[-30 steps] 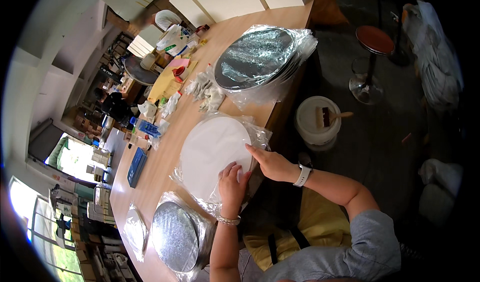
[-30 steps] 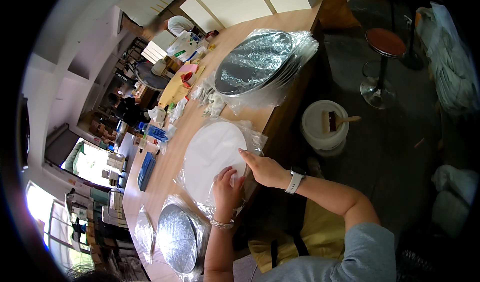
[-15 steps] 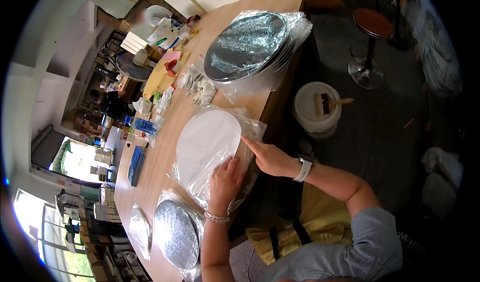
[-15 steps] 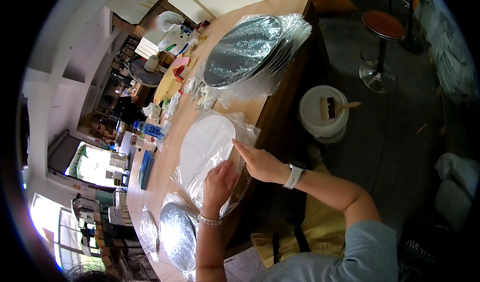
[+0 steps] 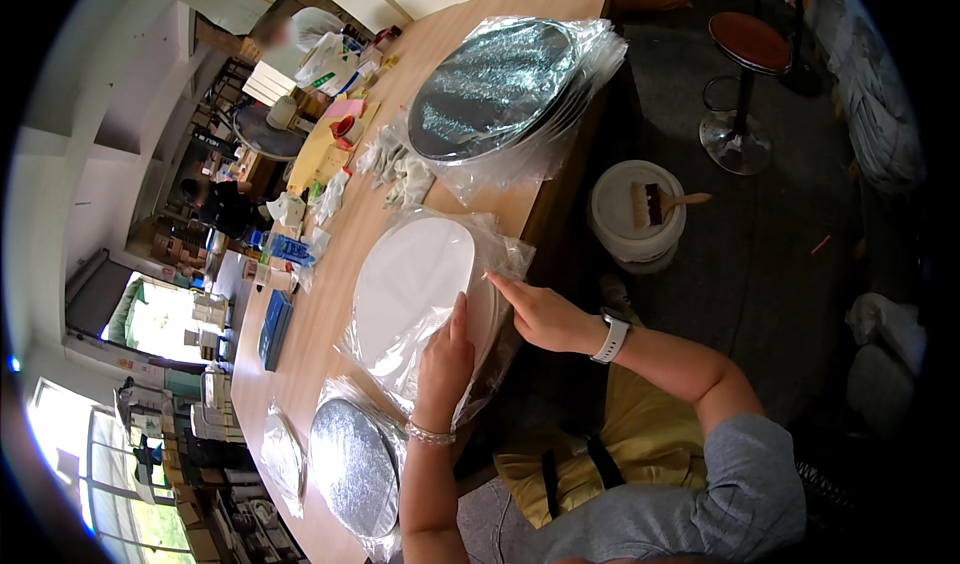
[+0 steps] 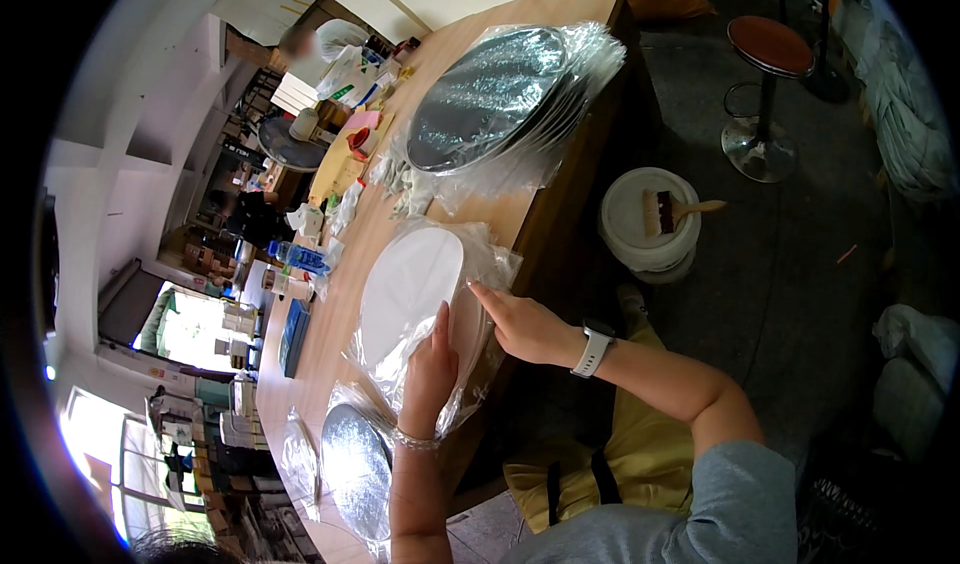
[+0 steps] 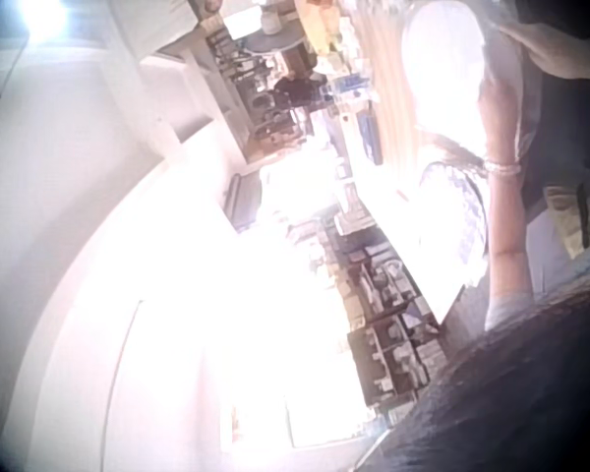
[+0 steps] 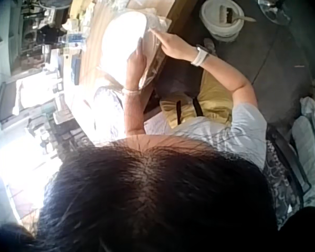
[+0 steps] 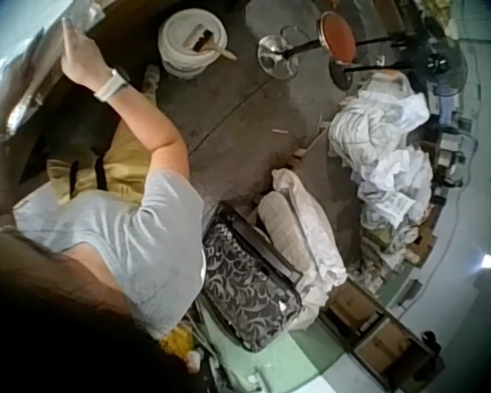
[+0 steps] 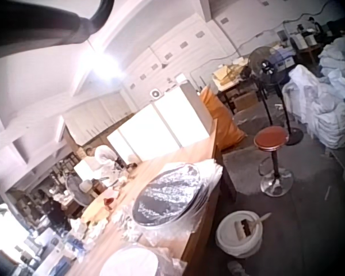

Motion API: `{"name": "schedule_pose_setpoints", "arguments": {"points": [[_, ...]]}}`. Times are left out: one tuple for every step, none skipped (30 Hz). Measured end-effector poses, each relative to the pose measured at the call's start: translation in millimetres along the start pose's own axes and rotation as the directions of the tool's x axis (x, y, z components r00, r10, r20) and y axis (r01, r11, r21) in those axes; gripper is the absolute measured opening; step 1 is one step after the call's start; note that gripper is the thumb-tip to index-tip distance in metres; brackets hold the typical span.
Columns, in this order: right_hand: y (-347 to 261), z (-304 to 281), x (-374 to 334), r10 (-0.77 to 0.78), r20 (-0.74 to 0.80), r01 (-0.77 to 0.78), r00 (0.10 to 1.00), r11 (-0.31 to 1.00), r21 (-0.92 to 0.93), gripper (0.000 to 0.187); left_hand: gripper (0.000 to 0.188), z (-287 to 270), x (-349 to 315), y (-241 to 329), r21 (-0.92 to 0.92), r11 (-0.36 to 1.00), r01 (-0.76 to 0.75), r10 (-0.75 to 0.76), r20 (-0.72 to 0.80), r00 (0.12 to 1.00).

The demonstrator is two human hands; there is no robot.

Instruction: The person wraps circular objects in clear plastic film. They pick up a white circular disc, place it on a black circular base, and wrap the pair in plastic. The person repeats this process for multiple units, stacking the wrapped items on the table.

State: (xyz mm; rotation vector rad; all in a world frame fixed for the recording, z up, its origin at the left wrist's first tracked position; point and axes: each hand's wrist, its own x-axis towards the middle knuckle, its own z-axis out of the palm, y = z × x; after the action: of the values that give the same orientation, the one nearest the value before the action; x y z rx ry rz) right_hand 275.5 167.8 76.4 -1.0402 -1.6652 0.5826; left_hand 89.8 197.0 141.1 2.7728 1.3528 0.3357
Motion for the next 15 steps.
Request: {"name": "schedule_pose_setpoints", "arguments": {"points": [[1, 1, 0, -0.006, -0.006, 0.006, 1.000, 1.000, -0.003, 0.065, 0.035, 1, 1, 1, 0.020, 1.000, -0.002, 0.002, -0.020, 1.000], [2, 2, -1, -0.012, -0.011, 0.012, 1.000, 1.000, -0.006, 0.065, 0.034, 1, 1, -1, 0.026, 0.997, -0.070, 0.071, -0.047, 0.996], [2, 2, -1, -0.009, -0.013, 0.009, 1.000, 1.000, -0.003, 0.065, 0.034, 1, 2, -4, 0.034, 0.990, -0.137, 0.139, -0.074, 0.987], [2, 3, -1, -0.006, -0.016, 0.006, 1.000, 1.000, 0.001, 0.065, 0.035, 1, 3, -5, 0.044, 0.978, -0.204, 0.207, -0.100, 0.973], [2, 3, -1, -0.002, -0.018, 0.002, 1.000, 1.000, 0.003, 0.066, 0.036, 1, 4, -3, 0.052, 0.979, -0.195, 0.199, -0.093, 0.976], [3, 4, -1, 0.003, -0.018, -0.003, 1.000, 1.000, 0.006, 0.066, 0.038, -2, 4, 2, 0.060, 0.981, -0.186, 0.191, -0.085, 0.978], [4, 4, 0, 0.007, -0.017, -0.007, 1.000, 1.000, 0.008, 0.066, 0.040, -3, 4, 4, 0.068, 0.982, -0.178, 0.183, -0.078, 0.980], [4, 5, 0, 0.010, -0.017, -0.010, 1.000, 1.000, 0.010, 0.066, 0.041, -2, 4, 2, 0.040, 0.986, -0.163, 0.165, -0.057, 0.985], [3, 4, 0, 0.012, -0.013, -0.012, 1.000, 1.000, 0.013, 0.066, 0.042, -1, 4, -3, 0.012, 0.989, -0.148, 0.148, -0.035, 0.988], [2, 3, 0, 0.013, -0.008, -0.013, 1.000, 1.000, 0.016, 0.066, 0.043, -1, 4, -5, -0.016, 0.991, -0.131, 0.131, -0.013, 0.991], [2, 3, 0, 0.016, -0.005, -0.016, 1.000, 1.000, 0.018, 0.066, 0.042, -3, 5, -5, -0.029, 0.994, -0.109, 0.109, 0.004, 0.994], [3, 2, 0, 0.008, -0.010, -0.008, 1.000, 1.000, 0.019, 0.067, 0.041, -7, 6, -2, -0.041, 0.995, -0.087, 0.088, 0.021, 0.996], [3, 2, -1, 0.000, -0.016, 0.000, 1.000, 1.000, 0.020, 0.067, 0.040, -9, 7, -1, -0.054, 0.996, -0.064, 0.067, 0.039, 0.997], [3, 2, -1, -0.010, -0.021, 0.010, 1.000, 1.000, 0.022, 0.067, 0.038, -9, 7, -1, -0.053, 0.995, -0.079, 0.081, 0.034, 0.996], [4, 2, -1, -0.009, -0.017, 0.009, 1.000, 1.000, 0.023, 0.068, 0.036, -10, 7, -1, -0.052, 0.994, -0.093, 0.095, 0.028, 0.995]]}}
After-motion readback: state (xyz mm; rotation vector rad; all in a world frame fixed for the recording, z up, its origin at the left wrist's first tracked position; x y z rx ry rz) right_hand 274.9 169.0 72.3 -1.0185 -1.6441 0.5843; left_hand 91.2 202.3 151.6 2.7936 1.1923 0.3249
